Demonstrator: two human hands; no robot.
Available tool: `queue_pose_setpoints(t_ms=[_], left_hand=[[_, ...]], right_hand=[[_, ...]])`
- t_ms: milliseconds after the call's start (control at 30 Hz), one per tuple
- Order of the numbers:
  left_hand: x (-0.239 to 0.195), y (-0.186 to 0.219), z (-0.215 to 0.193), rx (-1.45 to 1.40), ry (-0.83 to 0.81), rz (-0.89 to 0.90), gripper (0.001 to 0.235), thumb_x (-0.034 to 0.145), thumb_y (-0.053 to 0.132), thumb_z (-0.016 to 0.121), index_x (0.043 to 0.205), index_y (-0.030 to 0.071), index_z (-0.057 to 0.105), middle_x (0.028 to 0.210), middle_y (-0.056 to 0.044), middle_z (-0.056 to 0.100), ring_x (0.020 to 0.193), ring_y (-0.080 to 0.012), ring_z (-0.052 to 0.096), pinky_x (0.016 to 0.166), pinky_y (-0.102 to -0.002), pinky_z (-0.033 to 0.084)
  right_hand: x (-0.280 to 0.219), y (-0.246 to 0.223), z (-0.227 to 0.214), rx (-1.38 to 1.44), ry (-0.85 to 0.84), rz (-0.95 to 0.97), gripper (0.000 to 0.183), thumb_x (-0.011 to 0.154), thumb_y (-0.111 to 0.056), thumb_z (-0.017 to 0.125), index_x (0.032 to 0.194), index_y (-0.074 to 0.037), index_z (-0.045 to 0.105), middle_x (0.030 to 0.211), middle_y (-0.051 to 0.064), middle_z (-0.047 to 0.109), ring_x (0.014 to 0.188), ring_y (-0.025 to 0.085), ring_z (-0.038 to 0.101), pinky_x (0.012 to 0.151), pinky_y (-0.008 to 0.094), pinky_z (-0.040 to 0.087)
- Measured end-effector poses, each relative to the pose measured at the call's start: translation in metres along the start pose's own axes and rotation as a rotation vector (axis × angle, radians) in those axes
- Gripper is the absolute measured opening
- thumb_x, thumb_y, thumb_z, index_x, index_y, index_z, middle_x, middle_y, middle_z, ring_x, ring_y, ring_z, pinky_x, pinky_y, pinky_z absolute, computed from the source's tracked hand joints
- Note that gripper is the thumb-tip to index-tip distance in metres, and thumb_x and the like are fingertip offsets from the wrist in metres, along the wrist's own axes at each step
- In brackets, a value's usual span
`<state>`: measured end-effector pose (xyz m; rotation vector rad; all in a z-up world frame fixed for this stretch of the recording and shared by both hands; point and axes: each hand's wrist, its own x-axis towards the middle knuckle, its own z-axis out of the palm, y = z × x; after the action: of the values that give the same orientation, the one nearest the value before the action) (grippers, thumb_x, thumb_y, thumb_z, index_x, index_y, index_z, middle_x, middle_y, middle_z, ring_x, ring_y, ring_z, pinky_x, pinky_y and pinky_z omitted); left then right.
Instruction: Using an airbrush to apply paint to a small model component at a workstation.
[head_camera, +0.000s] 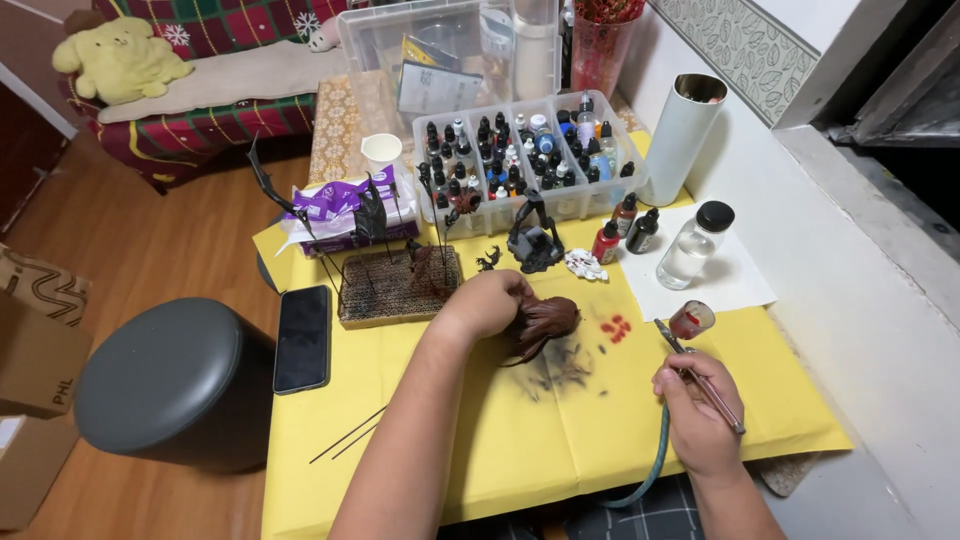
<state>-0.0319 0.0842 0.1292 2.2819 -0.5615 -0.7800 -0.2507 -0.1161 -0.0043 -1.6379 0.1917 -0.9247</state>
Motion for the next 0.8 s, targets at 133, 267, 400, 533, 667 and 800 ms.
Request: queue_pose_setpoints(t_ms=[133, 267, 400, 533, 667, 800], left_hand=[[-0.011, -0.001, 0.01, 0.166, 0.239, 0.196, 0.037, 0.096, 0.01, 0.046, 0.124, 0.004, 0.069, 0.128, -0.015, 0.07, 0.114, -0.0335, 0.066, 0.1, -0.049, 0.052], [-0.007, 0.003, 0.035, 0.404, 0.257, 0.304, 0.031, 0.088, 0.036, 0.07, 0.101, 0.007, 0.067, 0.106, -0.014, 0.071, 0.1, -0.0342, 0.065, 0.092, -0.048, 0.05], [-0.001, -0.001, 0.049, 0.618, 0.281, 0.317, 0.032, 0.076, 0.034, 0.069, 0.098, 0.012, 0.073, 0.102, -0.014, 0.074, 0.096, -0.0382, 0.068, 0.085, -0.049, 0.052], [-0.01, 0.01, 0.046, 0.572, 0.15, 0.309, 0.043, 0.077, 0.009, 0.055, 0.098, 0.039, 0.078, 0.101, -0.002, 0.076, 0.097, -0.0312, 0.07, 0.089, -0.042, 0.047], [-0.01, -0.006, 0.052, 0.632, 0.233, 0.325, 0.033, 0.079, 0.022, 0.061, 0.109, 0.015, 0.07, 0.109, -0.007, 0.074, 0.102, -0.0307, 0.068, 0.088, -0.044, 0.047], [-0.071, -0.02, 0.019, 0.489, 0.331, 0.544, 0.023, 0.08, 0.029, 0.066, 0.096, 0.014, 0.065, 0.096, -0.008, 0.073, 0.094, -0.0318, 0.066, 0.088, -0.046, 0.047]], right_hand=[[-0.001, 0.002, -0.001, 0.058, -0.013, -0.011, 0.014, 0.098, 0.005, 0.059, 0.111, 0.003, 0.06, 0.082, 0.016, 0.062, 0.077, 0.021, 0.065, 0.077, 0.033, 0.058], [-0.002, -0.001, -0.004, 0.067, -0.032, -0.023, 0.013, 0.098, 0.005, 0.06, 0.11, 0.003, 0.06, 0.085, 0.017, 0.062, 0.077, 0.022, 0.065, 0.076, 0.033, 0.058], [-0.003, -0.006, 0.004, 0.011, 0.009, -0.007, 0.009, 0.103, 0.01, 0.059, 0.112, 0.007, 0.057, 0.084, 0.019, 0.062, 0.076, 0.022, 0.064, 0.078, 0.03, 0.056], [-0.004, -0.028, 0.01, -0.094, 0.037, 0.024, 0.003, 0.113, 0.016, 0.053, 0.114, 0.017, 0.055, 0.082, 0.026, 0.059, 0.077, 0.031, 0.063, 0.084, 0.039, 0.059], [0.004, -0.008, 0.001, -0.065, -0.001, 0.15, 0.003, 0.113, 0.011, 0.052, 0.111, 0.012, 0.055, 0.079, 0.024, 0.056, 0.075, 0.029, 0.062, 0.085, 0.038, 0.058], [0.004, -0.015, 0.001, -0.019, -0.005, 0.147, 0.006, 0.115, 0.012, 0.05, 0.111, 0.012, 0.054, 0.079, 0.024, 0.054, 0.077, 0.031, 0.06, 0.088, 0.04, 0.059]])
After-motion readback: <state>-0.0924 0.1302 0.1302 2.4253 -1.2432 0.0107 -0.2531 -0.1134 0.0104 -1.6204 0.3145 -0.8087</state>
